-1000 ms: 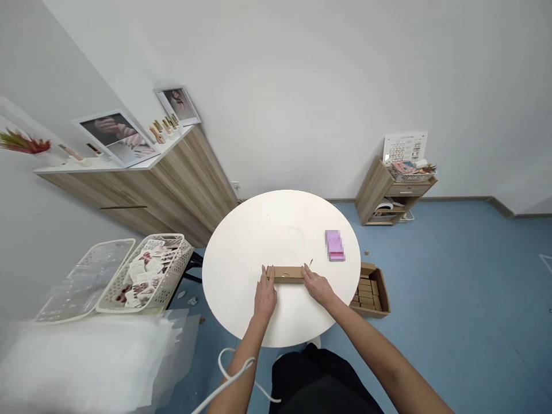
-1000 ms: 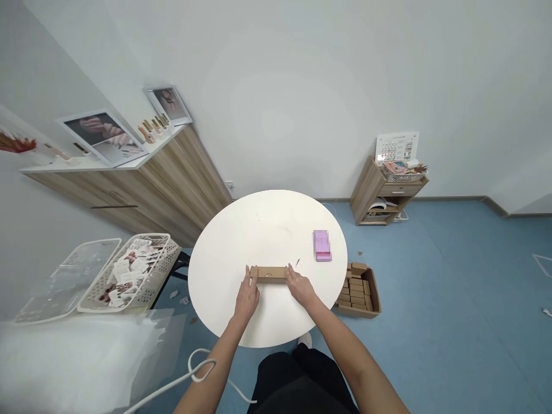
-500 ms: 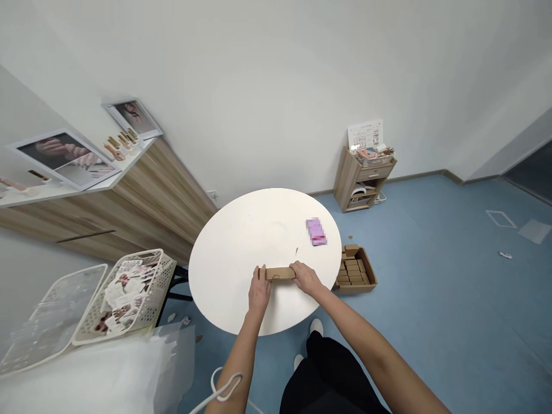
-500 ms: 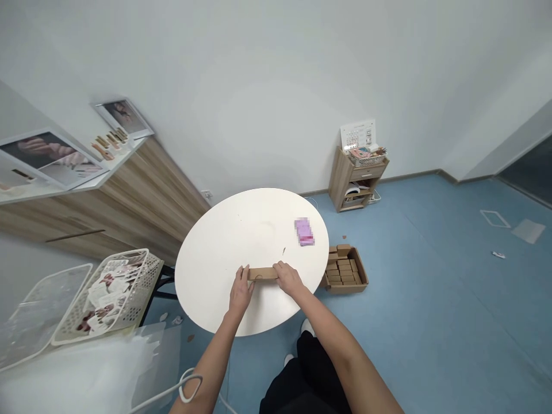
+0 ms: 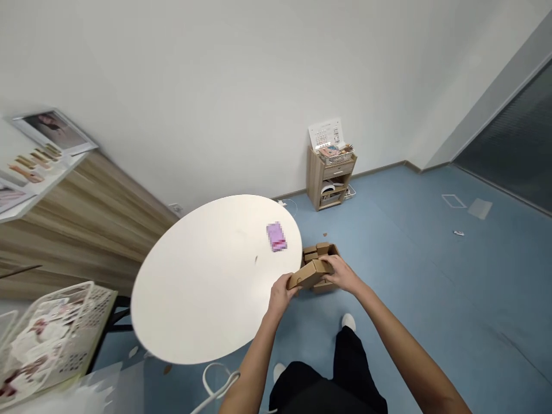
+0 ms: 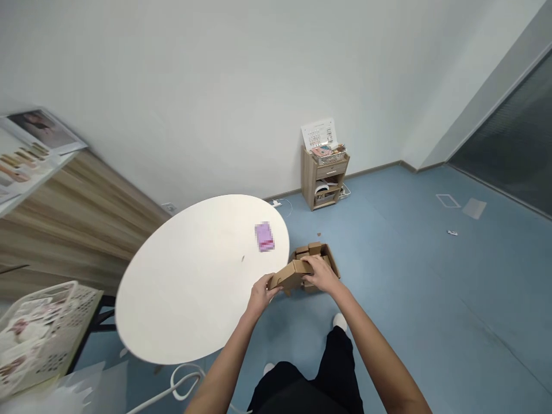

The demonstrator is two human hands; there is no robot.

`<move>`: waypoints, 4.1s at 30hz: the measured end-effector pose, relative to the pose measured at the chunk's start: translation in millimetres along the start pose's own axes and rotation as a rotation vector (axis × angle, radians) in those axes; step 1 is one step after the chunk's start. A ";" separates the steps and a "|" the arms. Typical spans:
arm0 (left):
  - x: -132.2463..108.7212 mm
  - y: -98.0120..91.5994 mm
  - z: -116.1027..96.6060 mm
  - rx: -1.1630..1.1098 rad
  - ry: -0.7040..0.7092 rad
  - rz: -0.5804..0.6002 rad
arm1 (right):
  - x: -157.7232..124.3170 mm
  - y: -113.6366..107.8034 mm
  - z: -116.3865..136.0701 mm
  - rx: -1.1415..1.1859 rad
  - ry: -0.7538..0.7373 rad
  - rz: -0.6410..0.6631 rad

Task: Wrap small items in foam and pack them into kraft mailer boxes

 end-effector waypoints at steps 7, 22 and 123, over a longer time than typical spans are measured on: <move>94.2 156.6 -20.8 -0.207 -0.136 0.127 | -32.5 -64.0 -137.5 -0.042 0.164 0.182; 245.7 318.2 145.5 0.257 -0.515 0.166 | 111.3 22.7 -372.5 -0.388 0.267 0.256; -513.2 -258.3 270.1 0.122 -0.906 -0.882 | 274.0 494.6 472.8 -0.262 -0.638 0.683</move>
Point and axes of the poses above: each hand's wrist, its own x-axis towards the middle knuckle, its own y-axis out of the palm, z = x × y, the point moved 5 cm from there along x, towards the middle knuckle, and after that the axes turned 13 degrees about z, right-handed, at the moved point
